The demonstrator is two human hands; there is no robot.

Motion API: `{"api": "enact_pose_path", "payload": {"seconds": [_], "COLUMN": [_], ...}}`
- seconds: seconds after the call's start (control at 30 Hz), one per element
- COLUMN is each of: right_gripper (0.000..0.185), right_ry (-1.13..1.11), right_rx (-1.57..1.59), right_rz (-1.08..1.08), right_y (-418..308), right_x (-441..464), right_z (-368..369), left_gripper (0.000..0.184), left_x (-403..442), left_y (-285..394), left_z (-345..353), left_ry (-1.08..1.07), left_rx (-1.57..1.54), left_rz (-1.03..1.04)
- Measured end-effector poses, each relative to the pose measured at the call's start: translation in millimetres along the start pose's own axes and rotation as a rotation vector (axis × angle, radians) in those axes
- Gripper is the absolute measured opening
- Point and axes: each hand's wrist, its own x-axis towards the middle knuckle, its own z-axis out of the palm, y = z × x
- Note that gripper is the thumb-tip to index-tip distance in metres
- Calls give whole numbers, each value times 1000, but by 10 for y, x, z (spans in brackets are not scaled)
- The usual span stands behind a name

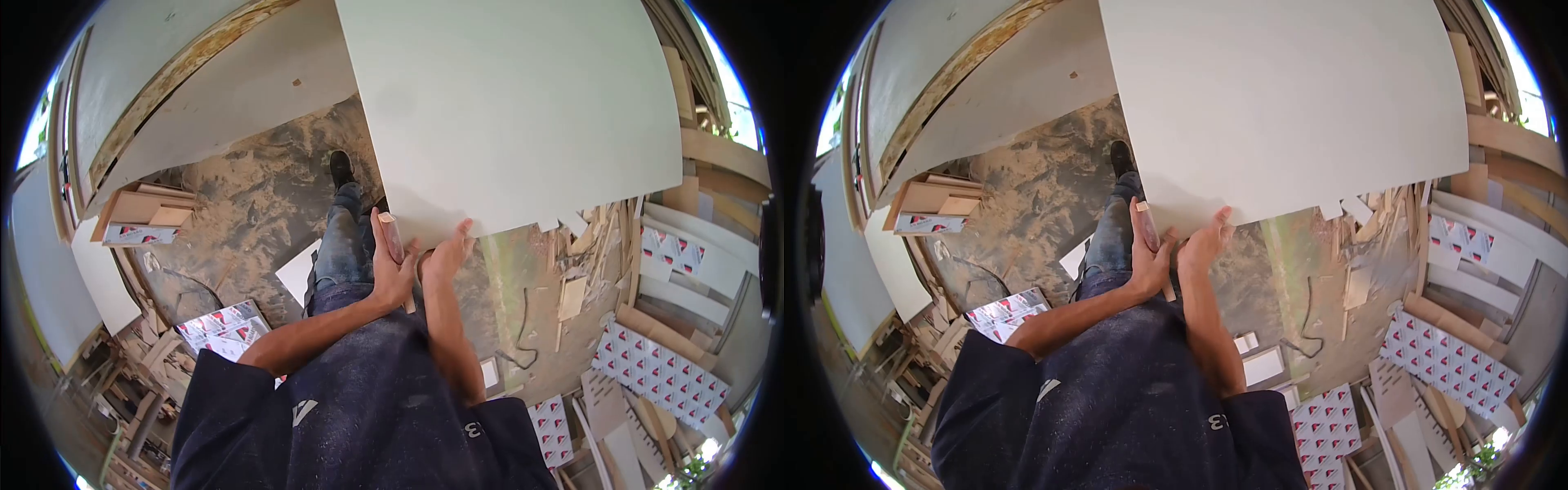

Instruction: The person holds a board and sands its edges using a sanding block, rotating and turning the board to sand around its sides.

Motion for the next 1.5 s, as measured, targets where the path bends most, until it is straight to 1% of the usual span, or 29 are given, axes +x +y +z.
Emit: {"api": "enact_pose_path", "payload": {"seconds": [0.03,0.1,0.13,0.2,0.27,0.3,0.33,0.43,0.47,0.53,0.6,0.63,0.7,0.77,0.8,0.83,0.87,0.93,0.97,1.03,1.07,1.13,1.2,1.27,1.33,1.37,1.43,1.47,1.5], "right_gripper": [40,47,47,48,45,43,43,44,43,42,40,40,40,40,40,40,40,41,42,43,44,44,44,43,42,41,40,39,38], "right_ry": [15,-18,0,87,72,65,83,26,4,-10,44,46,23,11,-2,-4,47,95,85,77,104,108,45,50,82,24,-66,-3,54], "right_rx": [9,27,34,-60,-100,-154,-147,-97,-13,78,167,173,-40,2,42,46,26,1,-7,-15,-143,-260,-136,-87,-55,-378,-672,-320,21], "right_rz": [1,70,72,124,53,-3,6,-19,-19,-20,-41,-42,-76,-66,-52,-58,-39,-19,-50,-77,-86,-100,-17,-25,-14,-191,-397,-211,-12], "right_y": [-36,-95,-72,-29,-27,0,59,214,218,216,179,197,223,216,196,212,254,304,304,315,305,272,251,247,343,456,432,354,292], "right_x": [-25,-70,-57,-23,3,-11,-6,64,61,12,61,80,79,62,62,91,117,114,132,100,102,126,117,137,76,99,197,166,115], "right_z": [10,16,31,50,76,68,13,-108,-84,-57,75,53,-42,-39,-19,1,3,-26,-19,-50,-79,-52,-70,16,-138,-290,-215,-129,-84], "left_gripper": [87,87,85,92,92,93,92,90,88,86,86,86,87,87,87,88,89,88,88,87,86,87,88,85,84,84,89,89,91], "left_x": [77,541,978,1192,617,276,-21,348,717,903,700,397,70,183,435,777,1071,1269,1167,542,212,20,304,1043,1715,1649,1659,1313,915], "left_y": [94,172,22,196,78,-161,-201,66,242,0,-139,-86,-69,-63,-47,-114,141,76,-7,-228,-173,-67,-247,-187,453,357,140,97,-18], "left_z": [-27,-76,-195,-236,-64,-39,-31,-160,-215,-235,-142,-91,-121,-129,-127,-181,-287,-320,-274,-157,-104,-47,-49,-100,-340,-353,-321,-212,-157], "left_ry": [-15,22,-17,-3,25,-14,-69,-125,-158,-111,-70,-51,-127,-92,-51,-74,-239,-199,-198,-86,-90,-73,-33,67,-159,-152,-124,-36,-57], "left_rx": [9,-241,-187,-126,-213,-25,156,-255,-427,-294,-306,-105,-158,-125,-128,-299,-474,-395,-403,-202,-65,-196,-175,-157,-292,-291,-482,-400,-299], "left_rz": [-2,-123,-129,-221,5,116,103,-212,-259,-169,-106,-17,-195,-183,-132,-209,-334,-302,-291,-32,1,-196,-147,2,-96,-105,-175,-129,-48]}}
